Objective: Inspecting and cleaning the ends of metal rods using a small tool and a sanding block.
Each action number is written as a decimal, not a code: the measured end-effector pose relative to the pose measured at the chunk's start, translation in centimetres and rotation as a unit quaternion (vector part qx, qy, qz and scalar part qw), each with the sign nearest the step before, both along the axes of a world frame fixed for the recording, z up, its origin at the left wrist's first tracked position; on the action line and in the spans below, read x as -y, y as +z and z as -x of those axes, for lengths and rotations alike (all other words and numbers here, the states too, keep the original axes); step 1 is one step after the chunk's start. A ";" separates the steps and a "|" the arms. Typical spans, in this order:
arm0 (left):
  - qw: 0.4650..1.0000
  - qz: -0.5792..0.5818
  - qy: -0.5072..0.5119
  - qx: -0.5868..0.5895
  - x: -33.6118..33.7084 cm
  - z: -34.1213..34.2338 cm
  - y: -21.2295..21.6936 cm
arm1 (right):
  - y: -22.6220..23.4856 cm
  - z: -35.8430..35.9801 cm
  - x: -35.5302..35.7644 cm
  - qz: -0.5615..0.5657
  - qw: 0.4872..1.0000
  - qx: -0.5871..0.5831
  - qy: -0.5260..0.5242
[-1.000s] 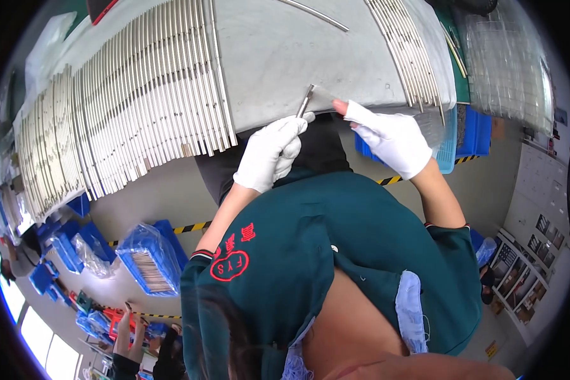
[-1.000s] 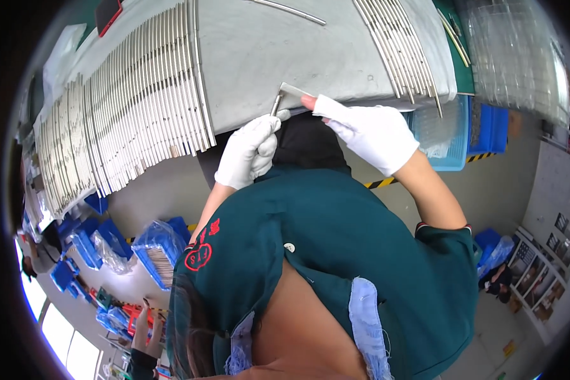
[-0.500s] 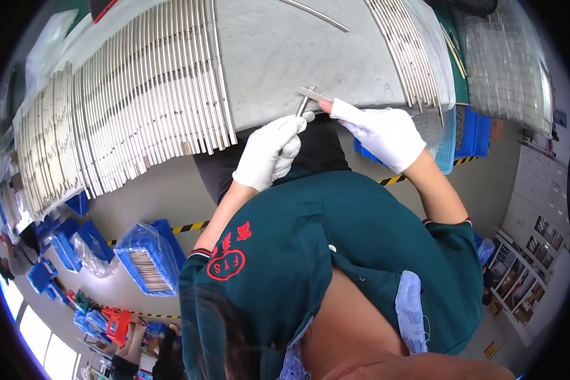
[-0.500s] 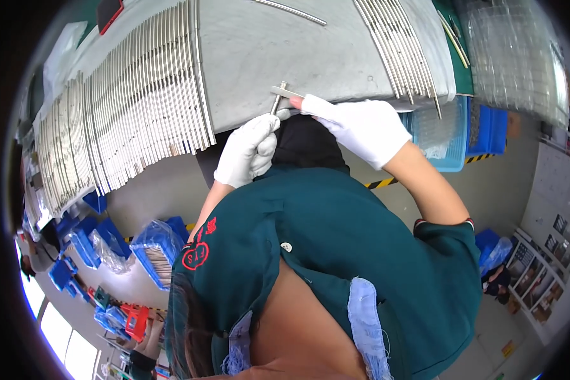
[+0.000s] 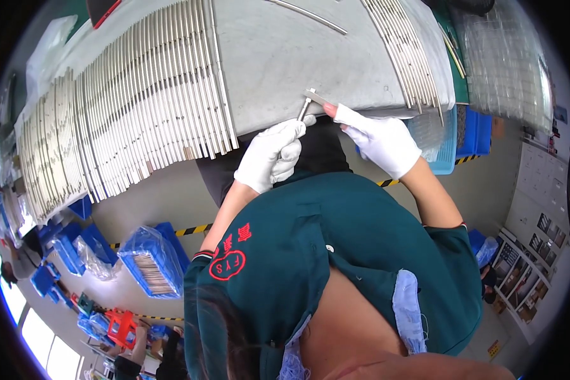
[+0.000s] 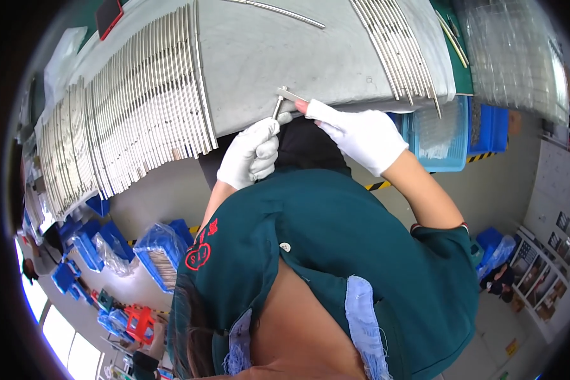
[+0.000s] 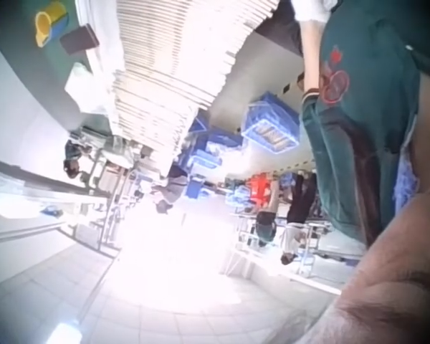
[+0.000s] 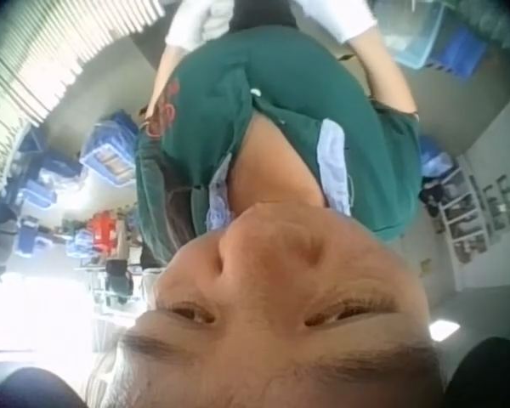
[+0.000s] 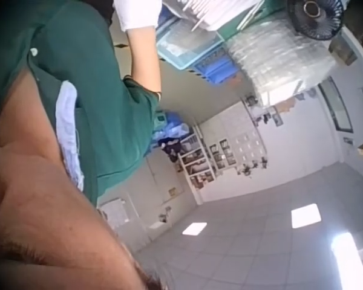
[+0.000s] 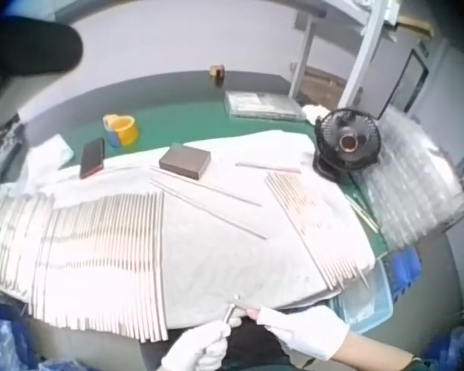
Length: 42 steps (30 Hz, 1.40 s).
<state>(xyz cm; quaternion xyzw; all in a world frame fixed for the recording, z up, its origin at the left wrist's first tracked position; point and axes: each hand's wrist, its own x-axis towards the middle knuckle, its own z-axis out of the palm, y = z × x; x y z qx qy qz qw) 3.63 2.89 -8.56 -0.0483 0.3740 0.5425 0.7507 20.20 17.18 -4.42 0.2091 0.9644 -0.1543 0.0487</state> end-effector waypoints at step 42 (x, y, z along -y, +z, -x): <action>0.991 0.029 0.016 -0.127 -0.3 -0.9 0.0 | -1.2 0.4 2.5 0.173 0.977 -0.072 -0.098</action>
